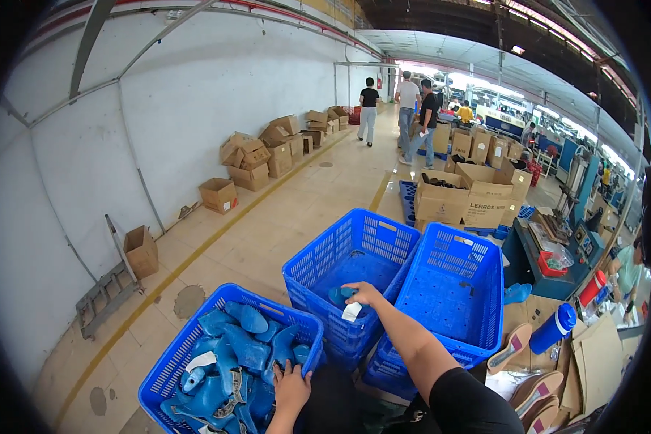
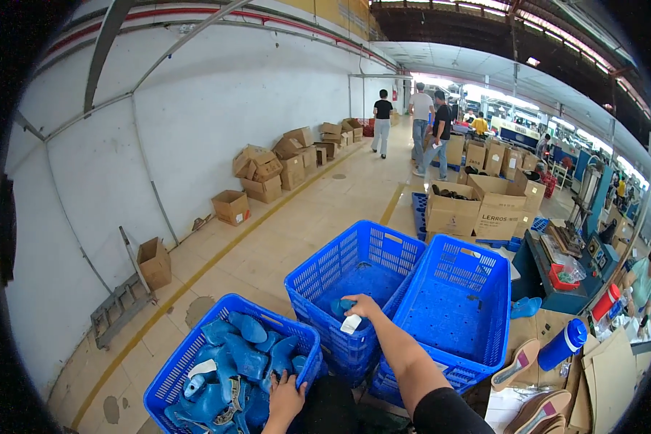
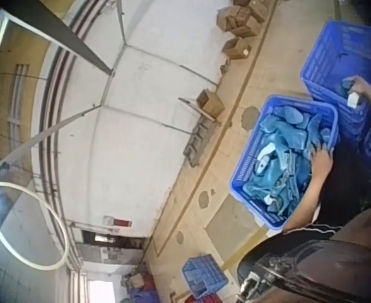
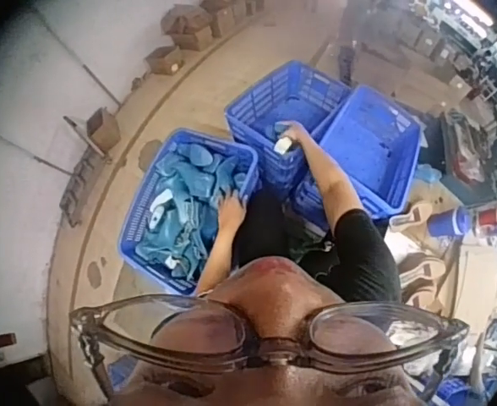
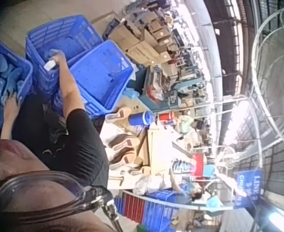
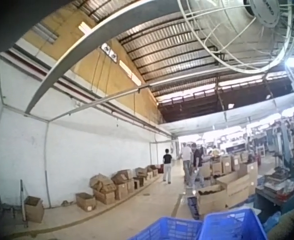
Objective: The recorder is assembling shoe components onto blue shoe lasts and hammering them into place.
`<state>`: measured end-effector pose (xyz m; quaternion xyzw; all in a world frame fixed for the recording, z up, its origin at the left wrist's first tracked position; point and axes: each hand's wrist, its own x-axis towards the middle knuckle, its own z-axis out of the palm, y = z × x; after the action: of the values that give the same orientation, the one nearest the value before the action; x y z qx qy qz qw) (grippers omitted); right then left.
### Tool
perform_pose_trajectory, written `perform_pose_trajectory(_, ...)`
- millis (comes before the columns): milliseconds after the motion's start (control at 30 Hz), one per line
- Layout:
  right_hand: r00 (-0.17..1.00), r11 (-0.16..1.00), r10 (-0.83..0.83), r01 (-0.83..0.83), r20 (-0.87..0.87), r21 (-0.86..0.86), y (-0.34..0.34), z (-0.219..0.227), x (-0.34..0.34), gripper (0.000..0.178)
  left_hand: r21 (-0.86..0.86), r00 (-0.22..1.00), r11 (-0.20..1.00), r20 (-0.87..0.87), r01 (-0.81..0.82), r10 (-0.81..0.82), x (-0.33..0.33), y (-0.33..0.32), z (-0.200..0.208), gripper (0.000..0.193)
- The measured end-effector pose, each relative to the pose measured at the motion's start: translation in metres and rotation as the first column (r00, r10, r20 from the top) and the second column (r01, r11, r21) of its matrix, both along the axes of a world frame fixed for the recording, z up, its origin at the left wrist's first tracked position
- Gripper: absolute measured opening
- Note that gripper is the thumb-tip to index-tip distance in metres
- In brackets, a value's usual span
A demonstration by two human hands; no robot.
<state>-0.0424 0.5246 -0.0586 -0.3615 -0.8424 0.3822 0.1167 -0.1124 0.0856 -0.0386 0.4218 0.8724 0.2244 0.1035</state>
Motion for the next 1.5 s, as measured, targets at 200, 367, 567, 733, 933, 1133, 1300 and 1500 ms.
perform_pose_trajectory(200,1.0,0.992,-0.011,0.008,0.018,0.127,-0.049,-0.026,0.017,0.035,0.089,0.998,0.996,0.056,0.016,-0.021,-0.003,0.009,0.009,0.055)
perform_pose_trajectory(367,0.921,0.916,0.232,-0.099,-0.314,0.388,-0.156,0.01,0.064,0.024,0.442,0.996,0.893,0.076,-0.082,0.054,-0.018,-0.016,0.01,0.061)
perform_pose_trajectory(567,0.949,0.974,0.223,-0.21,-0.222,0.082,-0.272,0.069,0.234,0.028,0.235,0.836,0.879,-0.282,-0.416,0.471,-0.128,-0.1,0.031,0.093)
perform_pose_trajectory(733,0.938,0.834,-0.148,-0.053,-0.315,-0.55,-0.332,0.028,0.342,0.067,0.037,0.806,0.933,-0.491,-0.359,0.33,-0.152,-0.119,0.026,0.101)
perform_pose_trajectory(933,0.868,0.844,-0.301,0.05,-0.395,-0.534,-0.363,-0.016,0.345,0.101,0.127,0.702,0.826,-0.465,-0.55,0.539,-0.204,-0.176,-0.012,0.072)
perform_pose_trajectory(1133,0.888,0.742,-0.313,0.006,-0.338,-0.67,-0.355,-0.018,0.357,0.109,0.11,0.755,0.825,-0.353,-0.554,0.553,-0.166,-0.191,0.054,0.05)
perform_pose_trajectory(1300,0.849,0.823,-0.231,-0.09,-0.475,-0.56,-0.36,-0.003,0.365,0.094,0.64,0.771,0.44,0.583,-0.63,0.256,-0.129,-0.243,0.074,0.05)
perform_pose_trajectory(1500,0.833,0.975,0.043,0.085,-0.552,0.204,-0.401,0.13,0.322,0.07,0.71,0.426,0.305,0.651,-0.634,-0.629,0.034,-0.15,0.078,0.077)
